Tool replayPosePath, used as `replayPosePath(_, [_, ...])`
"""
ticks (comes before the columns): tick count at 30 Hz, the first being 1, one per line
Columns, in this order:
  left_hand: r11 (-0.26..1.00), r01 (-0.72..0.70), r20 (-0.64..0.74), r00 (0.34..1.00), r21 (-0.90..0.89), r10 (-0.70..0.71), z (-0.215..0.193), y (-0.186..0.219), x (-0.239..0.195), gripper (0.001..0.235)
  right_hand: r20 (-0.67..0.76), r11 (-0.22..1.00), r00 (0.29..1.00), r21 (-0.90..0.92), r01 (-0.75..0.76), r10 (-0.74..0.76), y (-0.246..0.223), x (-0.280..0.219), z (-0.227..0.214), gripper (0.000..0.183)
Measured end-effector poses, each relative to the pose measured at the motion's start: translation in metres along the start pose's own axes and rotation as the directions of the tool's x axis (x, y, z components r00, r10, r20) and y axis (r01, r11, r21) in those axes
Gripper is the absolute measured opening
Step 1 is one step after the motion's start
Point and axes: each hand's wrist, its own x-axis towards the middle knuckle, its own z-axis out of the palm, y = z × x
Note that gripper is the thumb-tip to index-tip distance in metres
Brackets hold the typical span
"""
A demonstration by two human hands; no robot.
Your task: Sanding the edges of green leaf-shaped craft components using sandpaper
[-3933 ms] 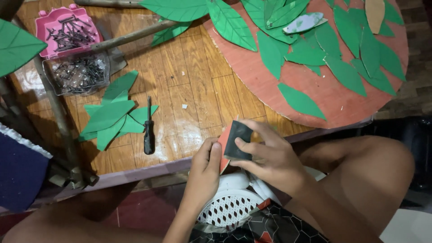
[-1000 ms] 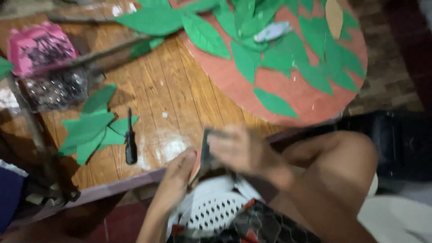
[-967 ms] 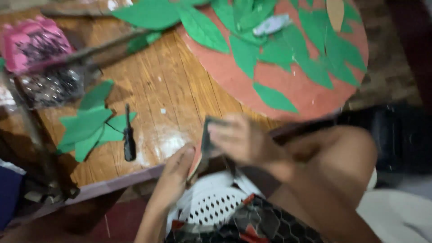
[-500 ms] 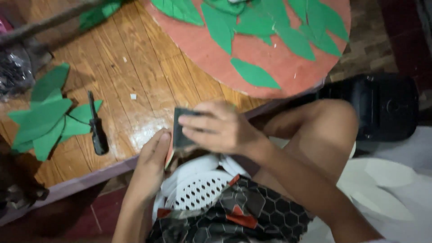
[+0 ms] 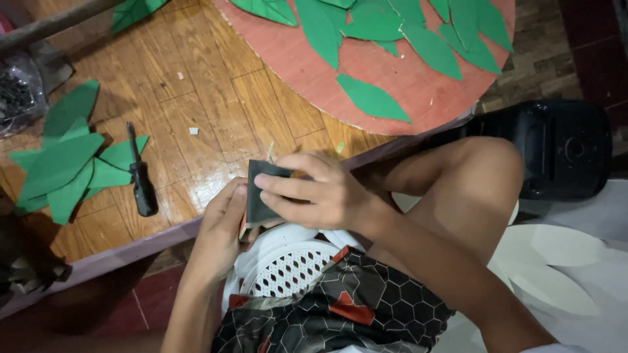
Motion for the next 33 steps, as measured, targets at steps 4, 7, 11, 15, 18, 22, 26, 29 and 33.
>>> replayPosePath(4, [1.0, 0.015, 0.007, 1.0, 0.007, -0.015, 0.006, 0.007, 0.0, 0.036, 0.179, 0.982, 0.972, 0.087, -0.167, 0.15, 0.018, 0.004, -0.017, 0.023])
replayPosePath(7, [0.998, -0.066, 0.026, 0.997, 0.023, 0.066, 0.007, 0.004, 0.004, 0.033, 0.155, 0.999, 0.988, -0.037, 0.018, -0.012, 0.014, -0.016, -0.003, 0.021])
replayPosePath(11, [0.999, -0.05, 0.006, 0.999, 0.009, 0.05, 0.01, 0.005, 0.0, 0.035, 0.27, 0.977, 0.939, 0.067, 0.203, -0.213, 0.021, 0.0, -0.012, 0.009])
replayPosePath(15, [0.996, -0.08, 0.017, 0.997, 0.027, 0.079, 0.013, 0.006, 0.004, 0.033, 0.312, 0.991, 0.947, -0.08, 0.109, -0.079, 0.024, 0.003, -0.028, 0.019])
replayPosePath(18, [0.998, -0.064, -0.028, 0.998, -0.024, 0.064, 0.012, 0.005, 0.003, 0.035, 0.445, 0.958, 0.859, -0.007, 0.287, -0.254, 0.012, -0.004, -0.021, 0.022])
replayPosePath(22, [0.994, 0.112, -0.035, 0.993, -0.002, -0.112, 0.012, 0.011, 0.0, 0.036, 0.226, 0.991, 0.973, -0.114, 0.074, -0.047, 0.023, -0.009, -0.018, 0.023])
replayPosePath(26, [1.0, 0.021, 0.008, 1.0, 0.016, -0.021, 0.011, 0.005, 0.003, 0.036, 0.478, 0.992, 0.878, -0.094, 0.086, -0.03, 0.007, 0.002, -0.037, 0.013])
replayPosePath(29, [0.999, 0.035, 0.028, 0.999, 0.018, -0.035, 0.01, 0.003, 0.0, 0.035, 0.493, 0.994, 0.869, -0.11, 0.022, 0.035, -0.003, -0.013, -0.024, 0.021])
replayPosePath(33, [1.0, 0.011, 0.062, 0.998, 0.029, -0.013, 0.011, 0.011, -0.003, 0.032, 0.161, 0.995, 0.982, -0.035, -0.096, 0.1, 0.022, -0.007, -0.025, 0.028])
